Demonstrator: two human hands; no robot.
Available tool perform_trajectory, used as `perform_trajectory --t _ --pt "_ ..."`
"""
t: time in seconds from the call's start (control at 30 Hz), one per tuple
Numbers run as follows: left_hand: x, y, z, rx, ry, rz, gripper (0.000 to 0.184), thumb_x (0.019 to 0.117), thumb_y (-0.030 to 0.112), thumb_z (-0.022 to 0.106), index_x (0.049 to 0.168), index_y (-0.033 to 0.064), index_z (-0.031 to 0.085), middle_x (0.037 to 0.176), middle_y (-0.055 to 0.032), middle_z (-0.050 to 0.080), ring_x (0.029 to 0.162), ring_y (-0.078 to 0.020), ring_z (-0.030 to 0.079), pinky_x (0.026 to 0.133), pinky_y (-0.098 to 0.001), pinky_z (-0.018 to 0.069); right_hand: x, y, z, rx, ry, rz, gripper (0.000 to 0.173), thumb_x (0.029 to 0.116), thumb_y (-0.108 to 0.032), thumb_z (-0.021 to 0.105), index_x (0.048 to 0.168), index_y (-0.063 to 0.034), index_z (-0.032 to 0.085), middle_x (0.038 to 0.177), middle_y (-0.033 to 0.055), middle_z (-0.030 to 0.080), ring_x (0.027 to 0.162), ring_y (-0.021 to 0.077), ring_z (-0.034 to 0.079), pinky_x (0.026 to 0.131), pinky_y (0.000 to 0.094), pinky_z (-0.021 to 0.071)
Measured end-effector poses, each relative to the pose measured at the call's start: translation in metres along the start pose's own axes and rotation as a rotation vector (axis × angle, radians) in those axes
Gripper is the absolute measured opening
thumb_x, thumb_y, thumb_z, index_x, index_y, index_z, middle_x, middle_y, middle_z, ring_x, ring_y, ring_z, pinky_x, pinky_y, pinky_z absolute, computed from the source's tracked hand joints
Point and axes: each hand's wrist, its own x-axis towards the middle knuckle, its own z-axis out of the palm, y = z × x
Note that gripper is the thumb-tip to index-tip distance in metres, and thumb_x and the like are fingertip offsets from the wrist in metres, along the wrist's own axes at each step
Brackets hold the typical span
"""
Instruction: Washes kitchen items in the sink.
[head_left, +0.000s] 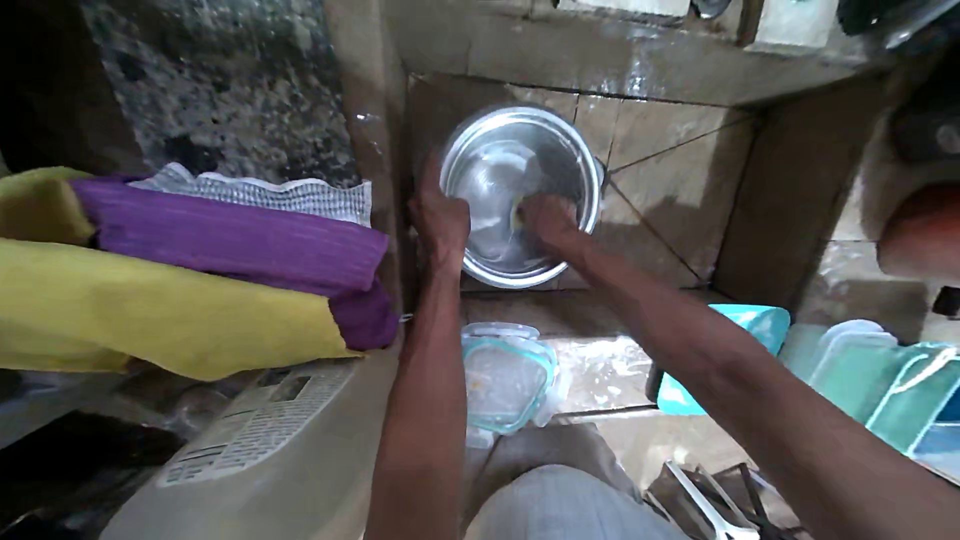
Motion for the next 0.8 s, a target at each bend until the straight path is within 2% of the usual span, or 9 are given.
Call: perform_trajectory --t 0.13,0.27,0.37,0.47,0.53,0.6,0.67,0.73,0.8 --pt "0.0 0.004 0.002 0.031 0.005 -0.006 0.071 0.0834 0.002 0.066 0.15 0.0238 0.053 0.133 -0.0082 0.068 0.121 -0.0265 0.066 0.101 -0.0504 0.0536 0.039 -0.036 -0.007 0.092 0.244 -0.108 0.052 0.0915 -0.014 0.066 0.143 -0.0131 0.059 0.15 0.02 0.051 0.132 0.0432 0.053 0.096 0.0644 0.0506" --pt "0.002 -0.001 0.003 -0.001 -0.003 0.005 0.078 0.0811 0.001 0.067 0.153 0.0233 0.049 0.137 -0.0084 0.066 0.123 -0.0272 0.065 0.102 -0.0522 0.0529 0.009 -0.037 0.033 0.044 0.139 -0.388 0.03 0.0947 -0.019 0.067 0.123 -0.014 0.071 0.136 0.0145 0.062 0.123 0.0389 0.06 0.09 0.0613 0.0541" --pt "0.0 0.001 0.002 -0.014 -0.003 -0.008 0.077 0.0803 -0.002 0.065 0.151 0.0248 0.052 0.136 -0.0089 0.066 0.122 -0.0275 0.065 0.101 -0.0524 0.0535 0.001 0.008 0.02 0.023 0.032 -0.162 0.031 0.0966 -0.02 0.065 0.127 -0.0125 0.07 0.136 0.0192 0.061 0.125 0.0423 0.058 0.095 0.0664 0.0483" --pt "-0.006 0.002 0.004 0.008 0.009 -0.024 0.074 0.0801 -0.003 0.065 0.149 0.022 0.054 0.132 -0.0123 0.068 0.118 -0.0311 0.067 0.098 -0.0554 0.0537 0.0 -0.002 -0.011 0.04 0.246 -0.019 0.033 0.101 -0.024 0.059 0.126 -0.0036 0.068 0.125 0.027 0.066 0.11 0.048 0.066 0.084 0.0653 0.0537" --pt "-0.006 0.008 0.0 0.002 0.0 -0.04 0.07 0.0849 0.001 0.068 0.151 0.0211 0.052 0.132 -0.0166 0.067 0.118 -0.0369 0.066 0.097 -0.0611 0.053 -0.034 -0.048 -0.04 0.05 0.063 0.005 0.044 0.1061 -0.019 0.053 0.149 -0.0116 0.05 0.155 0.0128 0.049 0.139 0.0324 0.051 0.111 0.0504 0.0457" --pt "-0.012 0.007 0.001 -0.036 0.006 -0.007 0.072 0.088 0.006 0.07 0.154 0.0228 0.047 0.133 -0.0206 0.065 0.116 -0.045 0.064 0.091 -0.0687 0.0517 -0.018 -0.048 0.02 0.204 0.381 -0.292 0.035 0.0971 -0.015 0.067 0.131 -0.0078 0.065 0.135 0.0168 0.064 0.123 0.0354 0.062 0.103 0.0545 0.0505" --pt "-0.019 -0.004 0.002 -0.024 0.012 0.011 0.078 0.086 0.004 0.069 0.156 0.0284 0.044 0.136 -0.0184 0.064 0.114 -0.0458 0.064 0.086 -0.0709 0.0522 -0.007 -0.033 0.038 0.145 0.156 -0.373 0.028 0.0938 -0.021 0.07 0.115 -0.0024 0.071 0.115 0.0231 0.069 0.11 0.0426 0.065 0.092 0.0648 0.0507" --pt "-0.013 -0.005 0.004 0.0 0.006 -0.008 0.076 0.085 0.001 0.068 0.154 0.0268 0.047 0.136 -0.0177 0.064 0.116 -0.0439 0.064 0.09 -0.0698 0.0514 -0.011 -0.007 0.019 -0.017 -0.144 -0.252 0.036 0.096 -0.024 0.067 0.122 0.0016 0.068 0.126 0.0272 0.064 0.121 0.047 0.059 0.097 0.0693 0.0456" --pt "-0.007 0.006 0.003 0.014 -0.001 -0.048 0.072 0.0866 0.001 0.067 0.152 0.0241 0.05 0.133 -0.0202 0.065 0.117 -0.0434 0.064 0.095 -0.067 0.0502 -0.009 0.009 -0.01 -0.039 -0.134 -0.091 0.038 0.0985 -0.021 0.063 0.129 0.0026 0.063 0.134 0.0285 0.06 0.126 0.0486 0.055 0.099 0.0696 0.0442"
